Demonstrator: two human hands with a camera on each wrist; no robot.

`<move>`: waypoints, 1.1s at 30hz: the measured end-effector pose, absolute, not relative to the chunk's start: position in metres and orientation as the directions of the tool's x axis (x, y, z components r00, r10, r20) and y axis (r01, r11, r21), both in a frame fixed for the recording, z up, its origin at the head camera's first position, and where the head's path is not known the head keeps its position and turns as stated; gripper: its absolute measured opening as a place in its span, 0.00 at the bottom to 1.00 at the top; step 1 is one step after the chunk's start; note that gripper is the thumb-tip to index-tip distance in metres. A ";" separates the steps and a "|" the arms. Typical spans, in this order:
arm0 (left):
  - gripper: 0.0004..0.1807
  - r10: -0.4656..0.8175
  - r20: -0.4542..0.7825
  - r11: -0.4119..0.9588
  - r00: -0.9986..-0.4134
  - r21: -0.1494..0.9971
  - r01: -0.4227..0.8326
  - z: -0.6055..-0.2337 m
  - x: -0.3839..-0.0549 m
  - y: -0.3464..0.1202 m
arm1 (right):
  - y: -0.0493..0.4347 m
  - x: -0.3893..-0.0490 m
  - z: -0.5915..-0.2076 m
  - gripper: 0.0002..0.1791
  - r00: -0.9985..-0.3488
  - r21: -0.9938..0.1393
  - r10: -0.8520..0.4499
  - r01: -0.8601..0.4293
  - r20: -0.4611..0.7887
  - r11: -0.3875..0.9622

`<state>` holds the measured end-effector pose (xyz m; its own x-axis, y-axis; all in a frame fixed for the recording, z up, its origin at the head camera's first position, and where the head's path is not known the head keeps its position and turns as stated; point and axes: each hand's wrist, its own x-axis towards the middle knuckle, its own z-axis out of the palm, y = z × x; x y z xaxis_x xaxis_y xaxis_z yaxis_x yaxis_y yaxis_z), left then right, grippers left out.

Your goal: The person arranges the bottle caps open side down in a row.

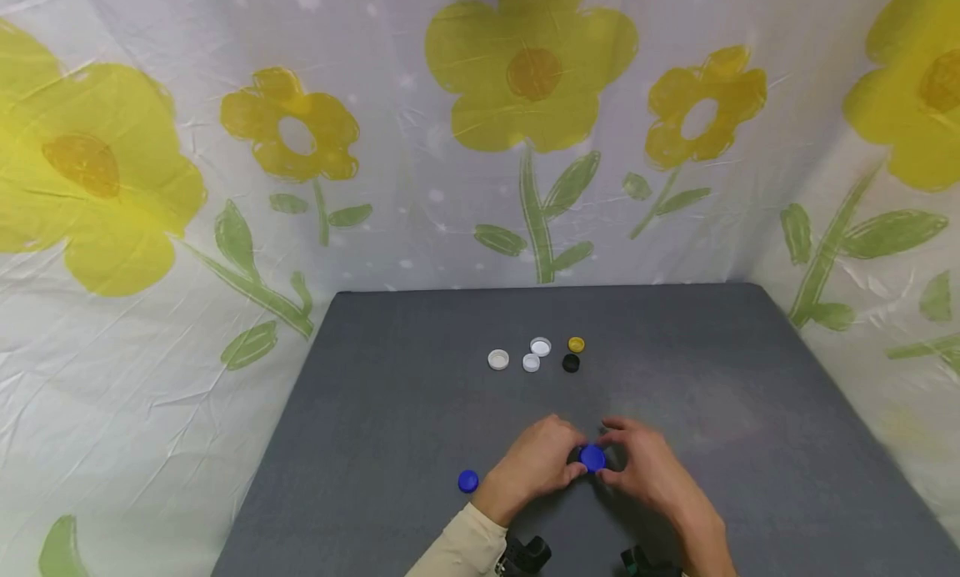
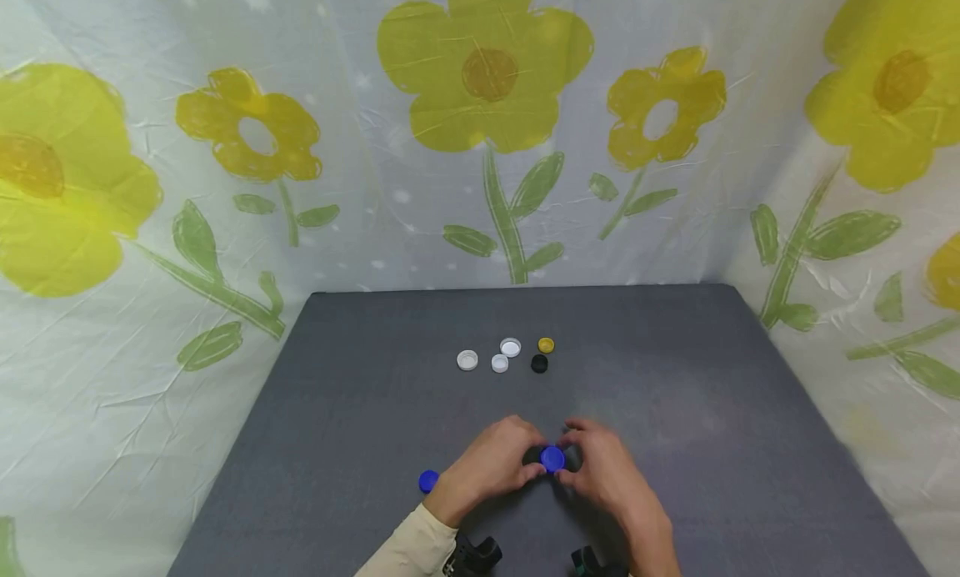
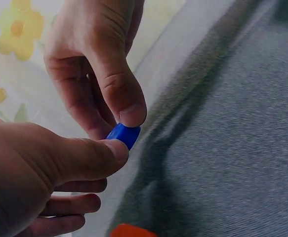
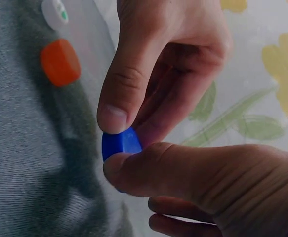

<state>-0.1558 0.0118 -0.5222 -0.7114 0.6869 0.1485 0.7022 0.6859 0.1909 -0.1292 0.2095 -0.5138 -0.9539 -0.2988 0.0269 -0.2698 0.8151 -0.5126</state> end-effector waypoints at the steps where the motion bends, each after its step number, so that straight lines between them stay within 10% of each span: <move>1: 0.10 0.691 0.143 0.685 -0.709 0.182 0.705 -0.523 -0.155 0.013 | 0.209 -0.129 -0.515 0.16 -0.954 -0.514 -0.300 -0.265 0.016 0.816; 22: 0.16 0.655 0.116 0.730 -0.747 0.159 0.665 -0.519 -0.157 0.001 | 0.202 -0.133 -0.515 0.18 -0.941 -0.498 -0.336 -0.277 -0.030 0.822; 33: 0.26 0.473 0.147 0.828 -0.869 0.264 0.495 -0.488 -0.192 -0.048 | 0.172 -0.179 -0.488 0.25 -0.884 -0.363 -0.413 -0.466 0.218 0.807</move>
